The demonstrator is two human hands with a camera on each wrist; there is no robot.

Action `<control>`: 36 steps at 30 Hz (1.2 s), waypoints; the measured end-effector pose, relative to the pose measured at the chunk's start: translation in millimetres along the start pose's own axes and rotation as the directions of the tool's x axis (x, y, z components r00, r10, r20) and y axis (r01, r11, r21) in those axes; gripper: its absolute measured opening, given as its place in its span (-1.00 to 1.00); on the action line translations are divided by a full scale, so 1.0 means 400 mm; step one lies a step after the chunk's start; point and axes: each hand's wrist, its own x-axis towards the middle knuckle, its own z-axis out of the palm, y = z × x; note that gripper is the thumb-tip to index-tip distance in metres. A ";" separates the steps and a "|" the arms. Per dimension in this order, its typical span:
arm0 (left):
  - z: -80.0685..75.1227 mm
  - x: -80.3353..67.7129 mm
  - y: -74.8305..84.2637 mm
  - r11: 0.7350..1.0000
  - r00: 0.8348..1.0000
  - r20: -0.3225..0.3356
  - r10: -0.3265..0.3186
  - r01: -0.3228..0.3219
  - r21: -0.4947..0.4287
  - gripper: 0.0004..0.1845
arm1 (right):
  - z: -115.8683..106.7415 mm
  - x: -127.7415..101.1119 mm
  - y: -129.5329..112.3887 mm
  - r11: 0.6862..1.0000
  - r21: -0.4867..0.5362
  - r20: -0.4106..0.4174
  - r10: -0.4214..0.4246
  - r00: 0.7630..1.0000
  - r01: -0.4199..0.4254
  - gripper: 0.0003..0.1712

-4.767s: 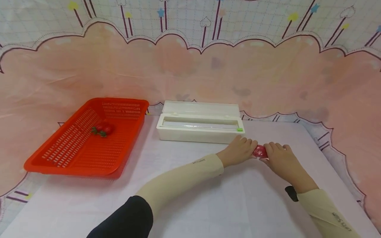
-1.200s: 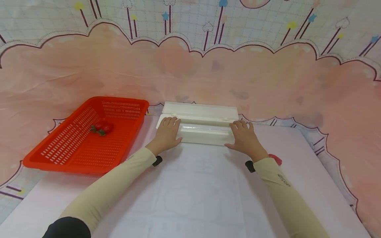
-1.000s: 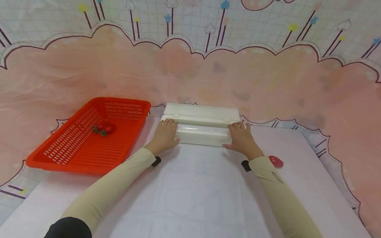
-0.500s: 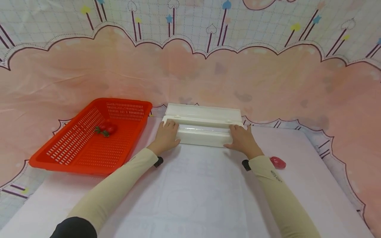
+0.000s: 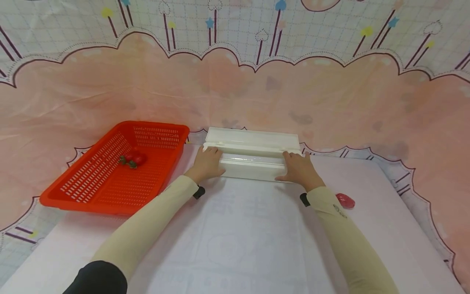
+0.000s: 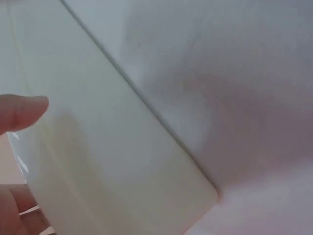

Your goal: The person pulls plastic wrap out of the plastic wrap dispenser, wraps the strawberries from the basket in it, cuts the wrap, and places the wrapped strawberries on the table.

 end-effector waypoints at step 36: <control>-0.048 0.077 0.178 0.988 0.961 -0.228 0.155 -0.150 0.038 -0.63 | -0.002 0.064 -0.013 0.985 -0.037 -0.306 -0.171 0.937 0.168 -0.80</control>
